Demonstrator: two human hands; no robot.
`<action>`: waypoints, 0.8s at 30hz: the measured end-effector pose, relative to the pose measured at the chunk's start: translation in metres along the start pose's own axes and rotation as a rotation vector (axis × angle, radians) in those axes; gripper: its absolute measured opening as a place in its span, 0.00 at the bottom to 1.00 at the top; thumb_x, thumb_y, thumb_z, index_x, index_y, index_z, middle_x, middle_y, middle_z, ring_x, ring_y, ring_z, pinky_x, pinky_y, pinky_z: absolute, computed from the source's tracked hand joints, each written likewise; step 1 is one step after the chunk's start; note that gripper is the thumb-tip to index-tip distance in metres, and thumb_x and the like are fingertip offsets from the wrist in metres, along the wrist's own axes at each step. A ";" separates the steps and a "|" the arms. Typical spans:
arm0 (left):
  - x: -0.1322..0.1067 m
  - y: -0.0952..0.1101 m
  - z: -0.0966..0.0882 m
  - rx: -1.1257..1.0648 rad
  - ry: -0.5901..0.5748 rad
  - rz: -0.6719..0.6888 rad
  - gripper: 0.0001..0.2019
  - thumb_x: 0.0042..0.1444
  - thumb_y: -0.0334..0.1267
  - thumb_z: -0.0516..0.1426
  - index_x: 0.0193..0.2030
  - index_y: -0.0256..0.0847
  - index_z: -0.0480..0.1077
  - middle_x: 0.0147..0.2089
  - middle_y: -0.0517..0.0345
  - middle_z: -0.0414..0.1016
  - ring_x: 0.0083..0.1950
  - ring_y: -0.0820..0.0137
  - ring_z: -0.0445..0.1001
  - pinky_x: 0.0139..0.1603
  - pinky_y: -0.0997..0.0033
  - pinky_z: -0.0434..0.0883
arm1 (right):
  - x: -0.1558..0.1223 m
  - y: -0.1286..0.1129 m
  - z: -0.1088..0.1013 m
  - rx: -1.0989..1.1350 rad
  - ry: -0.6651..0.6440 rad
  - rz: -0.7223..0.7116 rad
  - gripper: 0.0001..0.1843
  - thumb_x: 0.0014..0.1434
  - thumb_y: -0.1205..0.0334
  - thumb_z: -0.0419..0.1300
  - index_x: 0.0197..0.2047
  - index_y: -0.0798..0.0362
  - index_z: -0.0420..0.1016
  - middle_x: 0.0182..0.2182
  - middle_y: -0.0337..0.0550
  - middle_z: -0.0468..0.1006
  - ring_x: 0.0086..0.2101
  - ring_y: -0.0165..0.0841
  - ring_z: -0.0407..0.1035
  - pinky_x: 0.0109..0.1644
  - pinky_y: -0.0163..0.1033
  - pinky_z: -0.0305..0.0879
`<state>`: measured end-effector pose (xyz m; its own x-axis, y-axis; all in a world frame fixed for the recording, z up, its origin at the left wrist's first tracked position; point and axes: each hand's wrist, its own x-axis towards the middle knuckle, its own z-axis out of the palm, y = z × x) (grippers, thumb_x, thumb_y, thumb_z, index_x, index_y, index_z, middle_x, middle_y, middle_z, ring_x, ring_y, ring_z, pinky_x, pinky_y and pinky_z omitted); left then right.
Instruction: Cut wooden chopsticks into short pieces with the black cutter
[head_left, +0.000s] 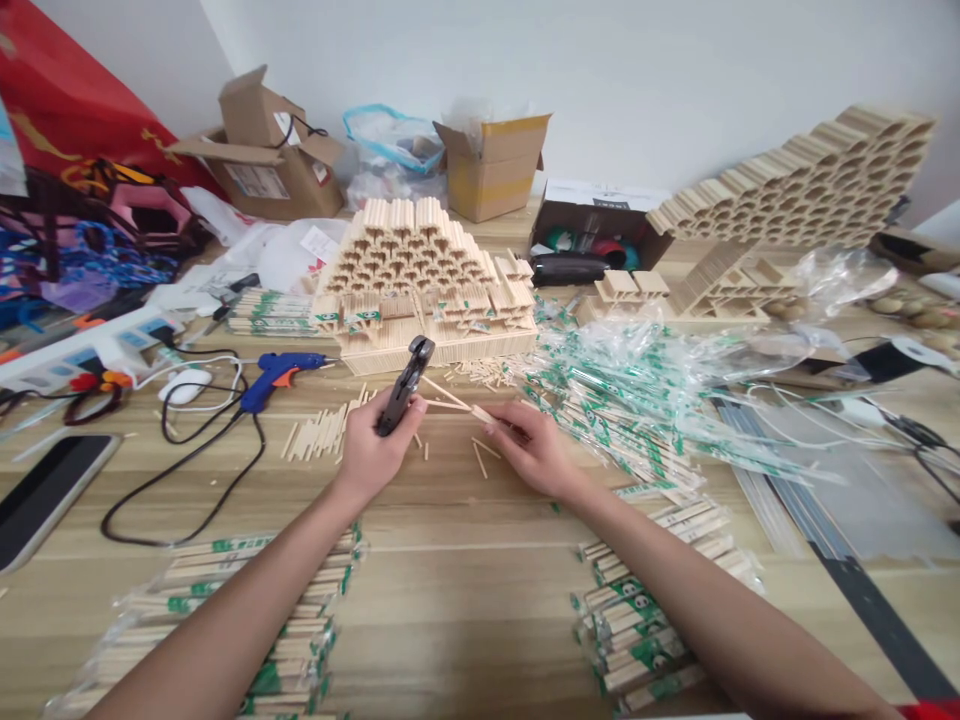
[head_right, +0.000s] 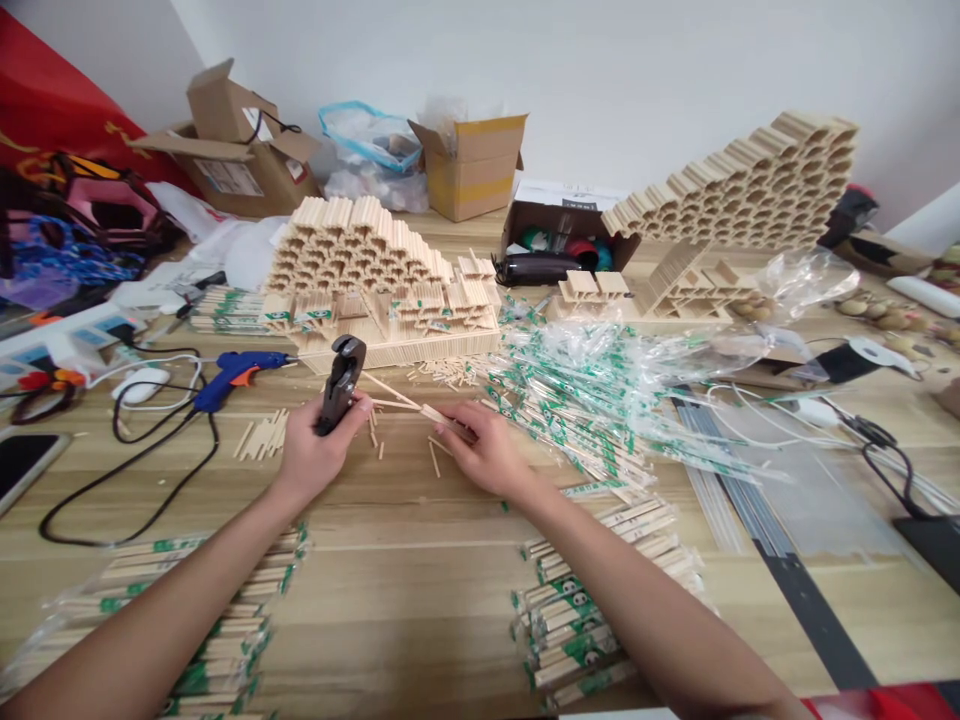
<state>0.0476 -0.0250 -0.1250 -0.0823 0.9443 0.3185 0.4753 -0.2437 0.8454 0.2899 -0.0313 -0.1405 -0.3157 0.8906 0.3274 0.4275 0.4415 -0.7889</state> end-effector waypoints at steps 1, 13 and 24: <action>0.000 0.000 0.000 0.005 -0.003 -0.003 0.12 0.60 0.46 0.60 0.33 0.39 0.75 0.25 0.63 0.67 0.27 0.74 0.63 0.30 0.74 0.63 | 0.000 0.000 0.000 0.002 -0.004 -0.010 0.15 0.71 0.54 0.59 0.52 0.52 0.80 0.34 0.45 0.79 0.32 0.35 0.71 0.38 0.40 0.67; -0.012 0.008 0.010 0.063 -0.255 0.045 0.17 0.63 0.50 0.58 0.30 0.40 0.74 0.21 0.64 0.66 0.24 0.74 0.63 0.27 0.74 0.61 | 0.000 0.001 0.003 0.005 -0.021 -0.046 0.12 0.69 0.55 0.62 0.51 0.48 0.80 0.40 0.47 0.82 0.39 0.40 0.75 0.45 0.45 0.71; 0.000 -0.006 0.001 0.363 -0.043 0.173 0.14 0.58 0.36 0.59 0.52 0.41 0.72 0.45 0.53 0.81 0.44 0.63 0.79 0.47 0.67 0.71 | -0.001 0.007 0.004 0.162 0.145 0.118 0.16 0.73 0.49 0.54 0.49 0.51 0.74 0.36 0.45 0.79 0.33 0.35 0.71 0.39 0.40 0.67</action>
<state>0.0462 -0.0231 -0.1303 0.0594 0.9066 0.4179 0.7583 -0.3133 0.5717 0.2899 -0.0291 -0.1480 -0.1422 0.9464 0.2900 0.3087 0.3207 -0.8955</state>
